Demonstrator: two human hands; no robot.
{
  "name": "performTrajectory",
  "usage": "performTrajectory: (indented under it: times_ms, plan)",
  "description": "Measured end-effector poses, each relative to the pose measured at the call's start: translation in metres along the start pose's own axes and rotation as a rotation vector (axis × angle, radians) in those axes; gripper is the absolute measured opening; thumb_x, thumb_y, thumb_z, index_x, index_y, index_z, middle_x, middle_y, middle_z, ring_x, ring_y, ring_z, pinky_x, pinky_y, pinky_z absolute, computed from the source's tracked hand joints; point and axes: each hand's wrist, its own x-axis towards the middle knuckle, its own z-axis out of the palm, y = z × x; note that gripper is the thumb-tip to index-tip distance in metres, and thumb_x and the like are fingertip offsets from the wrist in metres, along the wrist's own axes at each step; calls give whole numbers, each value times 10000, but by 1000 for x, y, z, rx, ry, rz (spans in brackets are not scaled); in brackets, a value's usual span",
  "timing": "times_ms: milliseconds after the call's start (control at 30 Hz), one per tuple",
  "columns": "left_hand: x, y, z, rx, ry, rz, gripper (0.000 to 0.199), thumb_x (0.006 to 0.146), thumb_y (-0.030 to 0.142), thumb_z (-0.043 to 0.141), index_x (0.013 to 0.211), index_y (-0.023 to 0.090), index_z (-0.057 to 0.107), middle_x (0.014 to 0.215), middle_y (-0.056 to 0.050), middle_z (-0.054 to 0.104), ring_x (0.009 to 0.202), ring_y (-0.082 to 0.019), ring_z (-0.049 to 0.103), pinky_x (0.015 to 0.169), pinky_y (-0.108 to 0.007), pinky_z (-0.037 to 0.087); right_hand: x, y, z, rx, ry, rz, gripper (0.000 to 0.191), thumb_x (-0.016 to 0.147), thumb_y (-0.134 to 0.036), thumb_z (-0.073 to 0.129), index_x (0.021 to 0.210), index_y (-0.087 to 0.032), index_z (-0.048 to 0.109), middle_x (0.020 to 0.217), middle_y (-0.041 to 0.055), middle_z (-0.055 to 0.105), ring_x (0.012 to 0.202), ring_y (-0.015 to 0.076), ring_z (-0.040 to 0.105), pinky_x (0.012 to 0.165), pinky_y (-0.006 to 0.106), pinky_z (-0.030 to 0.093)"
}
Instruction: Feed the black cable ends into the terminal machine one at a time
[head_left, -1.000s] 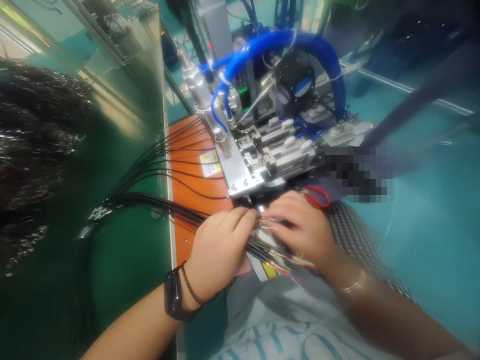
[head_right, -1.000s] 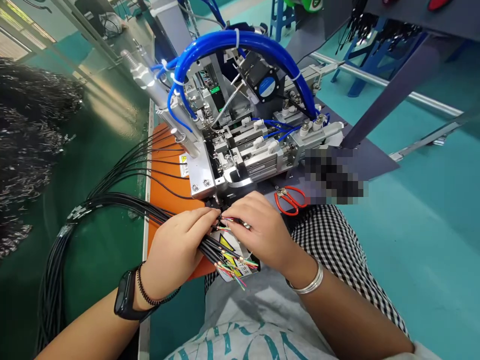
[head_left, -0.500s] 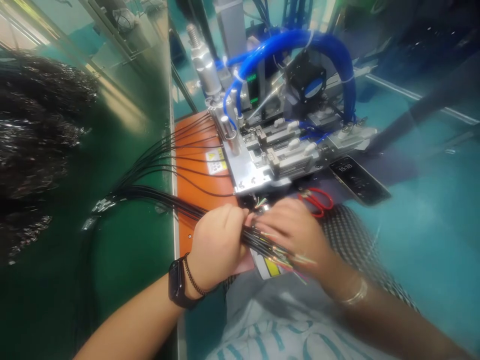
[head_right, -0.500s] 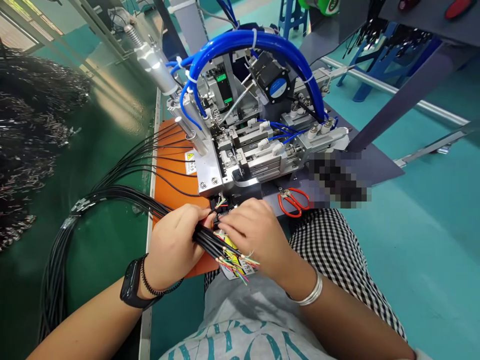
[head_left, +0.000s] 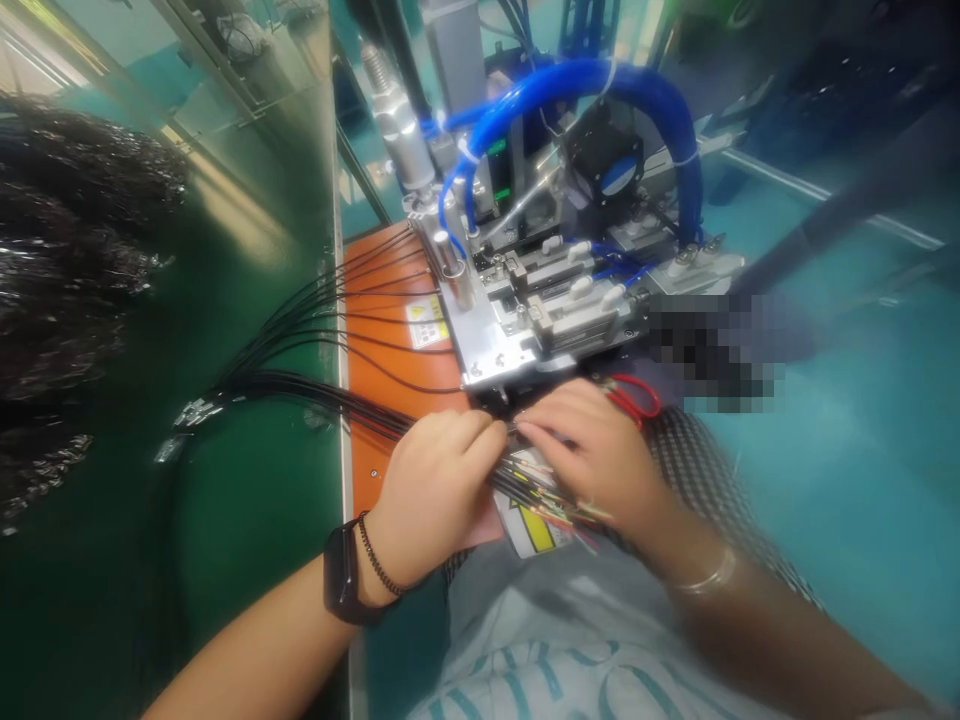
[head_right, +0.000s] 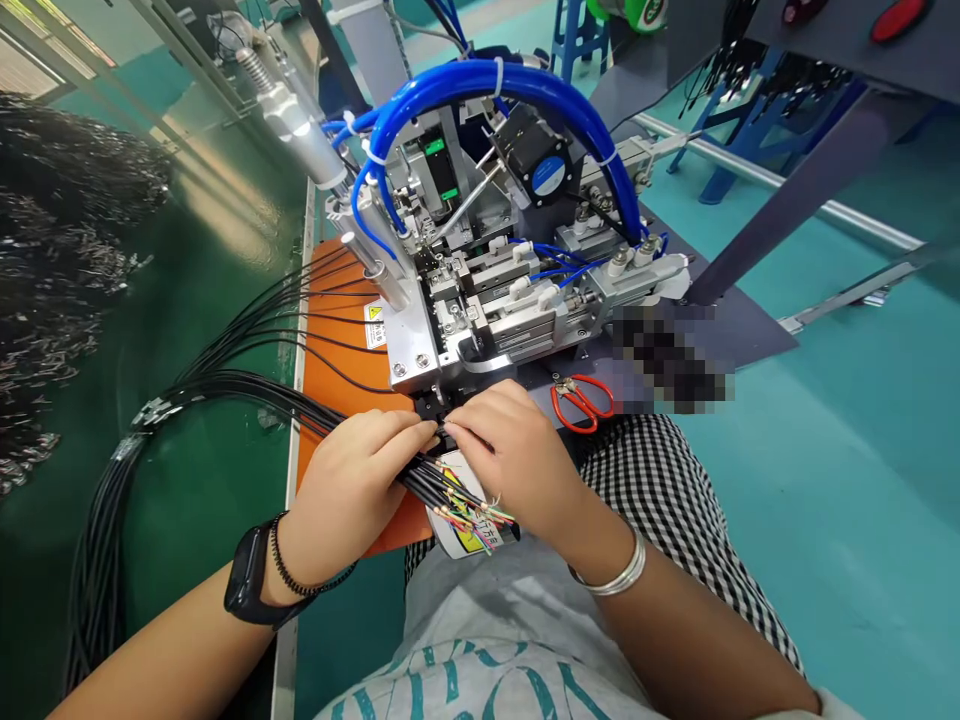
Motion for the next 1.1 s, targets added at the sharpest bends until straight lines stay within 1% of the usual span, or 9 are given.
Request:
performTrajectory:
  times_ms: [100,233,333,433,567,733,900,1000,1100]
  plan:
    - [-1,-3,1,-14,-59,1,448,848,63,396,1277,161,479,1170,-78,557,997,-201,504,829,-348,440,1,10,-2,-67,-44,28,128,903,-216,549,805,-206,629,806,18,656,825,186,544,773,332,422]
    - [-2,-4,7,11,5,-5,445,845,50,406,1265,159,506,1047,-74,600,919,-203,512,770,-350,455,2,18,-4,-15,-132,241,189,886,-281,579,715,-202,578,746,-1,619,776,173,536,695,297,412]
    - [-1,-3,10,26,8,0,412,859,74,415,1241,178,530,988,-73,598,865,-201,508,719,-343,448,1,19,-8,100,-245,402,153,891,-272,543,763,-206,595,775,-7,628,772,165,563,689,288,421]
    - [0,-3,11,51,-17,-1,389,880,117,418,1242,198,534,949,-71,580,825,-198,496,691,-339,432,2,18,-11,198,-304,499,157,900,-272,489,818,-209,608,808,-3,637,766,161,579,667,277,431]
    - [2,-2,10,93,-34,2,391,901,157,404,1266,235,518,900,-63,548,774,-188,471,649,-327,403,4,19,-10,273,-291,557,158,882,-277,482,804,-203,598,804,6,637,751,162,579,598,256,416]
    - [4,-1,10,113,-72,7,399,920,220,390,1306,250,483,898,-67,520,778,-198,464,645,-335,393,4,20,-6,275,-245,598,135,849,-268,495,760,-204,573,770,-2,615,737,157,562,582,244,394]
    - [5,1,11,165,-93,7,409,922,179,371,1308,261,478,893,-67,507,779,-196,463,651,-330,383,5,22,-2,309,-221,636,103,803,-255,514,727,-196,550,699,-17,561,644,136,511,560,243,380]
    - [6,2,10,190,-97,7,405,924,185,378,1310,263,475,896,-66,499,776,-195,456,651,-327,377,5,24,0,320,-199,641,100,786,-270,536,729,-192,561,680,-20,548,603,129,492,546,245,383]
    - [7,4,9,209,-102,4,399,926,187,383,1305,266,477,880,-60,491,754,-189,441,644,-323,367,5,25,0,339,-157,607,109,800,-289,550,787,-191,594,746,-3,591,659,139,532,587,251,418]
